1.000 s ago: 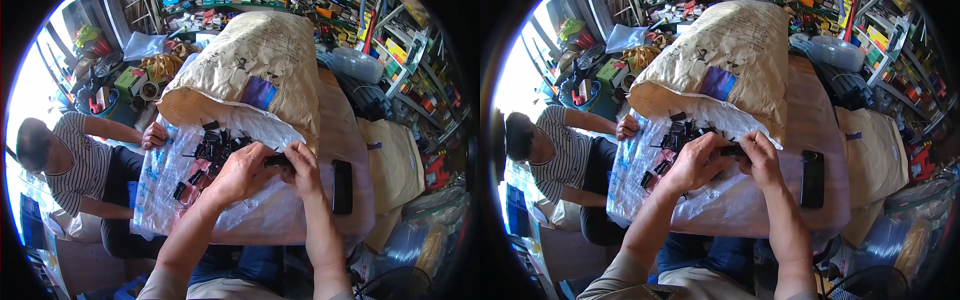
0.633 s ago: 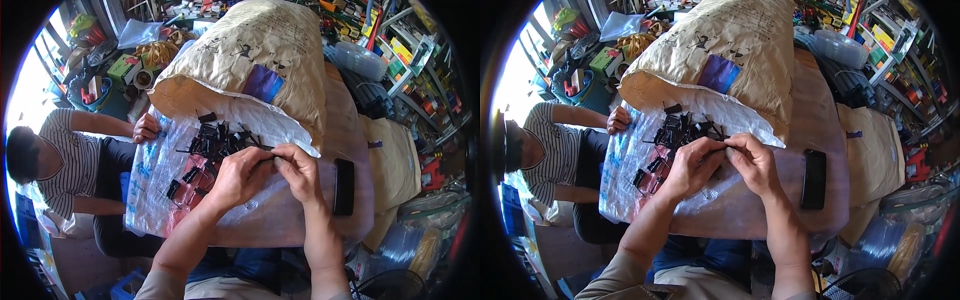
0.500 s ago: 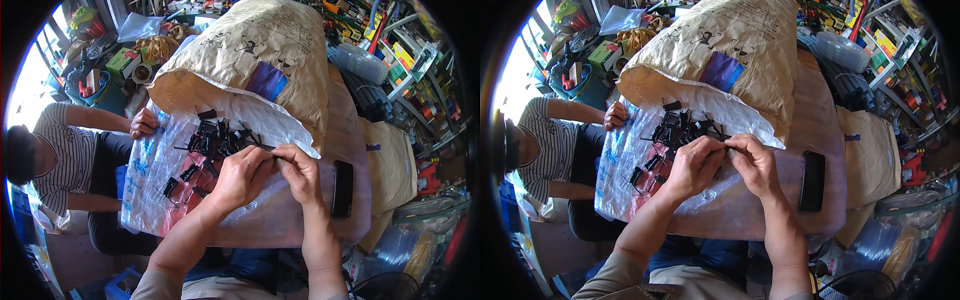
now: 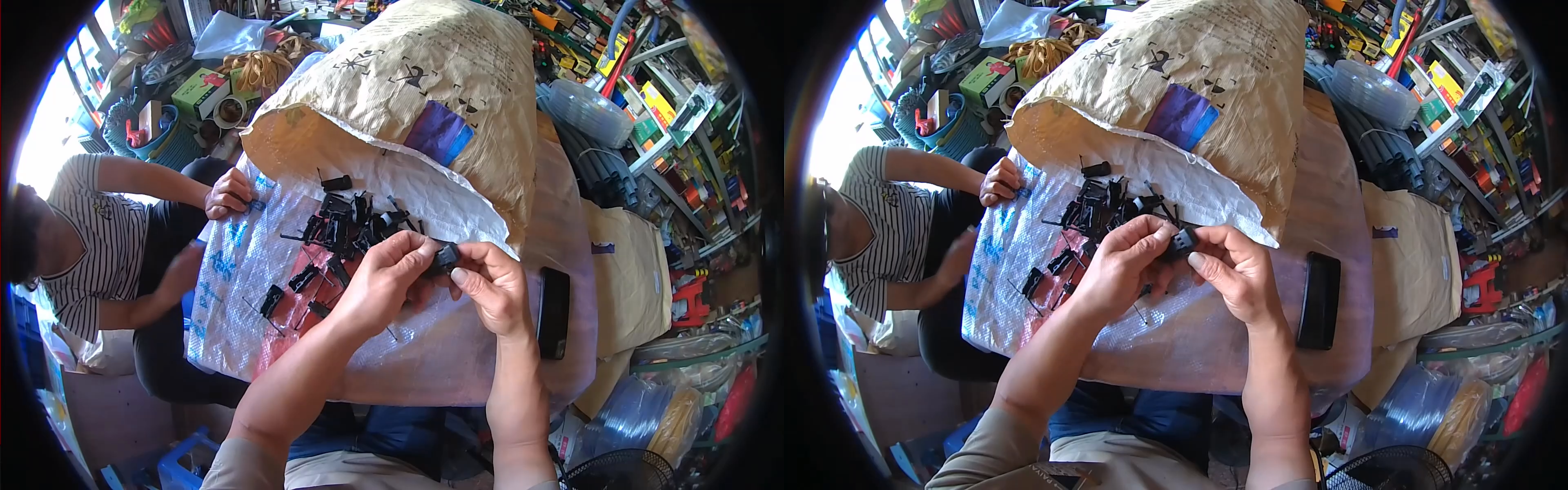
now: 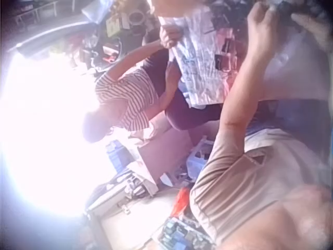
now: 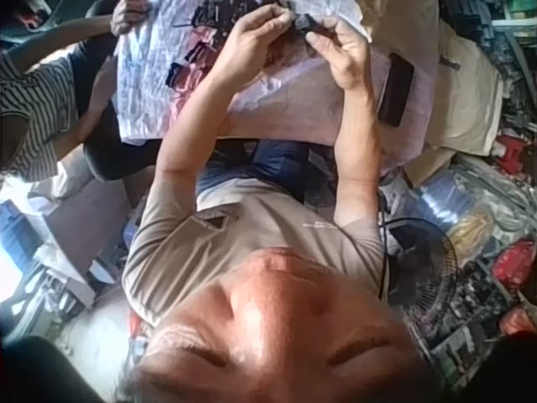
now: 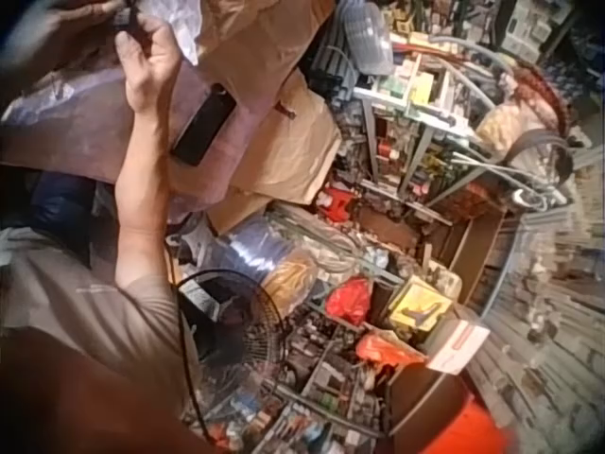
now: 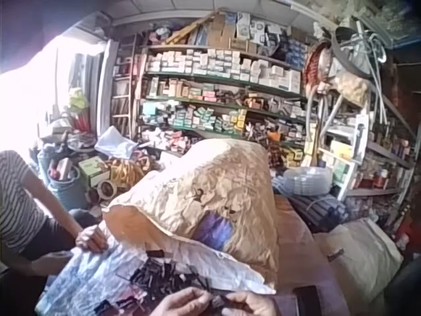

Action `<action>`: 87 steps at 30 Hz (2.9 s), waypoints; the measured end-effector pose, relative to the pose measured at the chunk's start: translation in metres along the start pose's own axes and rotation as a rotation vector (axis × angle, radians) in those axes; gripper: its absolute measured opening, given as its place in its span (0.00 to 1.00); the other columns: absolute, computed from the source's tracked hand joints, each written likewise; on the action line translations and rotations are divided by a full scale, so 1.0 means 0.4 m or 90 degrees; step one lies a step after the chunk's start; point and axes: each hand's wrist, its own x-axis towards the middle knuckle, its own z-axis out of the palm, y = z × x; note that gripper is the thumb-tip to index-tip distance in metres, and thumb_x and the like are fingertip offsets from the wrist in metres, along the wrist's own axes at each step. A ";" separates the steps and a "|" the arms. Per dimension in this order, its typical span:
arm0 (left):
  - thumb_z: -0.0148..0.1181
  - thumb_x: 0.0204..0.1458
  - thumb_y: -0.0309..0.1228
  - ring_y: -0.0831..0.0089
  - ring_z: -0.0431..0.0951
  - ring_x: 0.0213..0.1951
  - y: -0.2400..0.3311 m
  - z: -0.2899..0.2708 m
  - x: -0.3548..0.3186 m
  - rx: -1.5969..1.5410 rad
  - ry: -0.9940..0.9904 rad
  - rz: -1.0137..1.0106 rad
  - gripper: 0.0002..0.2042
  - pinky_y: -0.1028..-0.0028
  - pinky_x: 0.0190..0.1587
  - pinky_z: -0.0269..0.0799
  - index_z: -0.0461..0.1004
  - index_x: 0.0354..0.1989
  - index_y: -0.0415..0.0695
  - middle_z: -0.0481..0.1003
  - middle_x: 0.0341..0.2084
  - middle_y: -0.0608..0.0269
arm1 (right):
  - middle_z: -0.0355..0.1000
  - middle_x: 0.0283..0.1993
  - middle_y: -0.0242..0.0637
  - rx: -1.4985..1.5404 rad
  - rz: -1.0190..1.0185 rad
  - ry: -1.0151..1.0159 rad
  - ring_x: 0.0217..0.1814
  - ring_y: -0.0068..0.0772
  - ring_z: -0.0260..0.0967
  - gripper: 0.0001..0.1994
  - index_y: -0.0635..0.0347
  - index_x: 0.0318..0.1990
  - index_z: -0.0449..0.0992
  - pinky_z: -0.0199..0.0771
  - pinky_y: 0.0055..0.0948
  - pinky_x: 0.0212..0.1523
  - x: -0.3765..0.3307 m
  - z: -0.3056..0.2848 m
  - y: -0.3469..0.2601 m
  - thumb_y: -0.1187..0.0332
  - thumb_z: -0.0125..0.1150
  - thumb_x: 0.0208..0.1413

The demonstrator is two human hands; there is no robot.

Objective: Inspecting and handling small black plastic components from a large sack.

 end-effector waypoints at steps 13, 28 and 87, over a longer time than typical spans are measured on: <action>0.59 0.49 0.25 0.77 0.76 0.32 0.035 -0.004 -0.019 0.467 -0.048 0.178 0.17 0.74 0.38 0.74 0.71 0.47 0.33 0.77 0.30 0.57 | 0.71 0.26 0.30 -0.106 0.017 -0.039 0.25 0.17 0.68 0.04 0.65 0.39 0.73 0.69 0.18 0.26 -0.009 -0.002 -0.001 0.74 0.58 0.59; 0.50 0.51 0.24 0.72 0.72 0.26 0.055 -0.099 0.018 -0.182 0.096 0.094 0.10 0.75 0.29 0.70 0.68 0.42 0.39 0.72 0.31 0.59 | 0.70 0.38 0.43 -0.618 -0.135 -0.201 0.38 0.47 0.72 0.11 0.60 0.38 0.76 0.74 0.37 0.38 -0.023 0.090 0.036 0.77 0.63 0.43; 0.52 0.58 0.21 0.77 0.71 0.28 -0.019 0.031 -0.013 0.293 0.032 0.186 0.07 0.78 0.32 0.68 0.69 0.44 0.35 0.73 0.30 0.62 | 0.68 0.35 0.26 0.066 -0.038 0.011 0.31 0.10 0.61 0.07 0.64 0.41 0.72 0.63 0.13 0.32 0.000 0.003 -0.003 0.78 0.56 0.55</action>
